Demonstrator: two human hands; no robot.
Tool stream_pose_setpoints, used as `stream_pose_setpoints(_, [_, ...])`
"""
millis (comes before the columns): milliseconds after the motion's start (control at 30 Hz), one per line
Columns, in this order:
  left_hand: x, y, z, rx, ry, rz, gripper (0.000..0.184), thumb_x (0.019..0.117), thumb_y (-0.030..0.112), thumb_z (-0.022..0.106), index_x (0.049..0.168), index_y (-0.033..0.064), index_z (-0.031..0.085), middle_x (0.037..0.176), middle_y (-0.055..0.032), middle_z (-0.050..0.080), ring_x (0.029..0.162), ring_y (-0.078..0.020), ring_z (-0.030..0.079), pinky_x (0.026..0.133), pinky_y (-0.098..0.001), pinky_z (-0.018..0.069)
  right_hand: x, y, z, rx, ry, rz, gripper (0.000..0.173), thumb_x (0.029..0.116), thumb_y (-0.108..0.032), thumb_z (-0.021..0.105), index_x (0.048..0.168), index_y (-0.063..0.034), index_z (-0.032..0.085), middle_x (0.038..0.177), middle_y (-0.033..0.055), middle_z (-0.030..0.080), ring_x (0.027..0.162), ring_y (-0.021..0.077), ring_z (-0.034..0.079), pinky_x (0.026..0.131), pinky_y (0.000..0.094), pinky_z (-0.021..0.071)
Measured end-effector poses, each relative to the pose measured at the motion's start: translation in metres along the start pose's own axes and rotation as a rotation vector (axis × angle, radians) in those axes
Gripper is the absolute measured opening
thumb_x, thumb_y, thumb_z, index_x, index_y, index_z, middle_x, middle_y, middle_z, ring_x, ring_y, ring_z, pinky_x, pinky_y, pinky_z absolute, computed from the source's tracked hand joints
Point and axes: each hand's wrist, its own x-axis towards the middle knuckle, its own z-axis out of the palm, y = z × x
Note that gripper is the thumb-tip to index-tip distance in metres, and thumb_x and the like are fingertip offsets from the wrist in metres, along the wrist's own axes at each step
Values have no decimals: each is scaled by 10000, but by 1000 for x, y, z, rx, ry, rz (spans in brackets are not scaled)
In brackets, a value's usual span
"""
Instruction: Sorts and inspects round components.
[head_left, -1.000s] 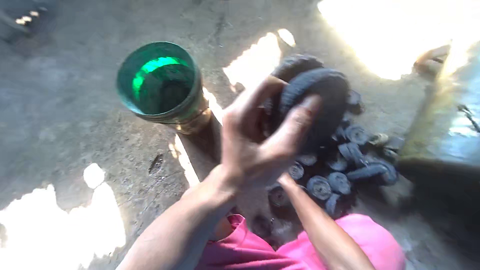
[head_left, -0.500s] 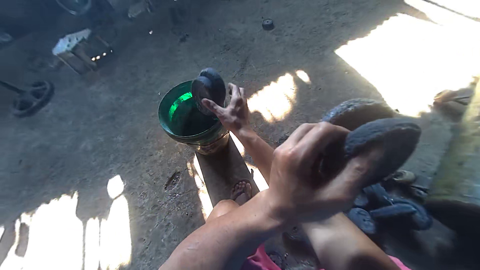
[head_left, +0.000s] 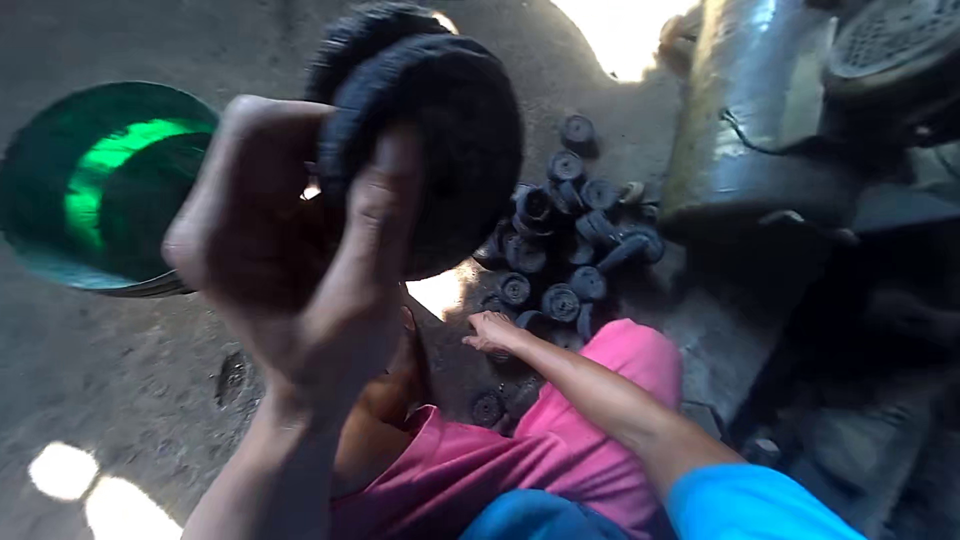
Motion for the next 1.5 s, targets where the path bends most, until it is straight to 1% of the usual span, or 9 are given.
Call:
stream_pose_setpoints(333, [2,-16,0,25,81,27,129,1004,44,605,1115,-21,607,950,-54,674,842,-149,678,737,-302,600,61,49,-60,132,495,217,511,934,-309,710,1361,-49,599,1352,260,581,1206,451,604,960,644,514])
stream_pose_setpoints(433, [-6,-20,-21,68,128,25,170,1025,51,605,1194,36,604,1024,-9,695,897,-121,701,768,-270,615,91,45,-87,-66,588,149,797,759,-113,818,1485,-70,493,1478,269,464,1343,475,485,957,648,520])
stream_pose_setpoints(600, [-3,-9,-26,124,214,-23,115,1020,83,616,1133,64,615,997,0,691,865,-133,700,755,-269,613,136,67,-123,-395,434,109,971,770,-40,805,1585,52,284,1625,312,285,1525,476,249,1173,693,280])
stream_pose_setpoints(700, [-4,-11,-27,169,205,-19,104,1012,85,617,1115,67,622,986,5,667,869,-132,685,763,-264,601,138,70,-132,-584,353,95,664,885,-50,710,1492,50,457,1502,271,475,1437,467,391,1083,703,378])
stream_pose_setpoints(867, [-5,-14,-30,160,200,-23,109,1010,105,628,1112,68,615,972,2,664,839,-133,685,728,-268,606,131,67,-140,-787,286,-11,290,943,4,624,1223,-14,699,1462,223,521,1417,440,413,1036,691,417])
stream_pose_setpoints(1000, [1,-10,-24,152,187,0,117,996,86,622,1106,46,619,1006,-4,661,904,-141,677,804,-304,597,119,60,-164,-637,337,-129,675,728,-335,904,1290,-60,651,1337,212,608,1277,430,550,1013,677,442])
stream_pose_setpoints(1167, [2,-13,-14,125,192,-31,100,994,74,629,1094,70,622,968,6,666,855,-136,683,747,-274,604,107,33,-170,-149,415,-39,676,838,-651,728,1184,-75,654,1088,195,709,1063,393,681,907,629,528])
stream_pose_setpoints(1300, [0,-15,-13,128,175,-21,99,996,111,635,1089,78,629,991,5,671,885,-142,678,784,-306,598,118,48,-193,356,586,24,715,813,-640,776,1160,-21,689,1153,238,685,1116,413,648,970,662,500])
stream_pose_setpoints(1500, [-13,-21,-25,160,160,-130,104,1011,110,631,1111,82,627,993,14,684,861,-104,672,776,-273,585,127,105,-256,439,755,316,855,804,-761,680,1248,-31,694,1357,254,610,1335,444,513,1110,662,382])
